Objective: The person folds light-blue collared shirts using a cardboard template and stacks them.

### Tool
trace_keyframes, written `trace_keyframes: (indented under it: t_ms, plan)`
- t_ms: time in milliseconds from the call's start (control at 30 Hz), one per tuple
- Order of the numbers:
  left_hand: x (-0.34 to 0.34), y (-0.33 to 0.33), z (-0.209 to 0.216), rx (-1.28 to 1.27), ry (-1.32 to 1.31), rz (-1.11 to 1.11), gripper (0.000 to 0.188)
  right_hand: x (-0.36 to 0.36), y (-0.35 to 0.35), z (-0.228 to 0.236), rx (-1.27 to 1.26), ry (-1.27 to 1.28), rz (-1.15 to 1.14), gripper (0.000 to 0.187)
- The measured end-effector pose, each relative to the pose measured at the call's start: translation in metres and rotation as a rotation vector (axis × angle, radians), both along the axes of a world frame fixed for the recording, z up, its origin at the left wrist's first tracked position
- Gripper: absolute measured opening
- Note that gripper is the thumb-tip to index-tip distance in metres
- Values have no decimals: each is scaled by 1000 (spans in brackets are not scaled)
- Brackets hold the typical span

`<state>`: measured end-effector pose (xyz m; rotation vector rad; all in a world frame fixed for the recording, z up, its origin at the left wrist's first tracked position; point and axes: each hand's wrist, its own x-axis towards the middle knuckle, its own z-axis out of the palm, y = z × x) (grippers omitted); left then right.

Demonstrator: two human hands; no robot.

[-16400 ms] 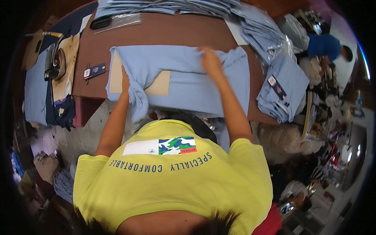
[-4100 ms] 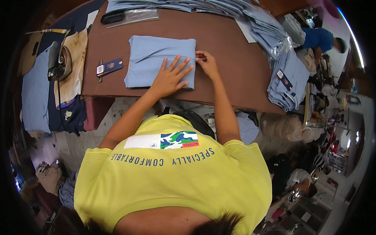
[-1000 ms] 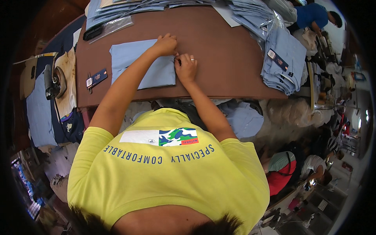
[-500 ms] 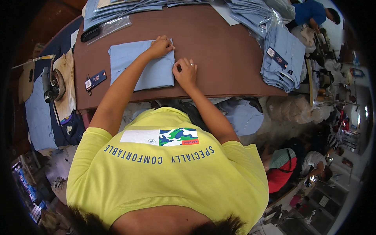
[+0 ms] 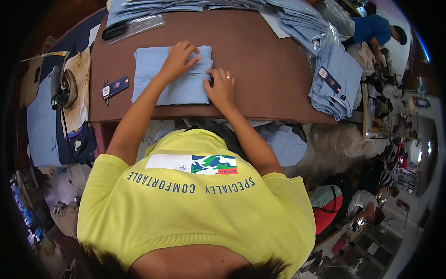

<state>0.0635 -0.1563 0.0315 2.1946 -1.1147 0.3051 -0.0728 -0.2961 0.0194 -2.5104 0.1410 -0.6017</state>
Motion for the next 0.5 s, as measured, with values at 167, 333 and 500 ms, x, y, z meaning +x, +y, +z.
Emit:
trace_keyframes:
  t_ms: [167,333,500]
  plan:
    - [-40,57,-3,122,-36,28,18,6,6,0,-136,-27,112,13]
    - [-62,80,-15,143,-68,97,22,2,6,3,-151,25,335,13]
    - [-95,72,-18,193,-67,144,43,25,12,0,-142,-28,360,44]
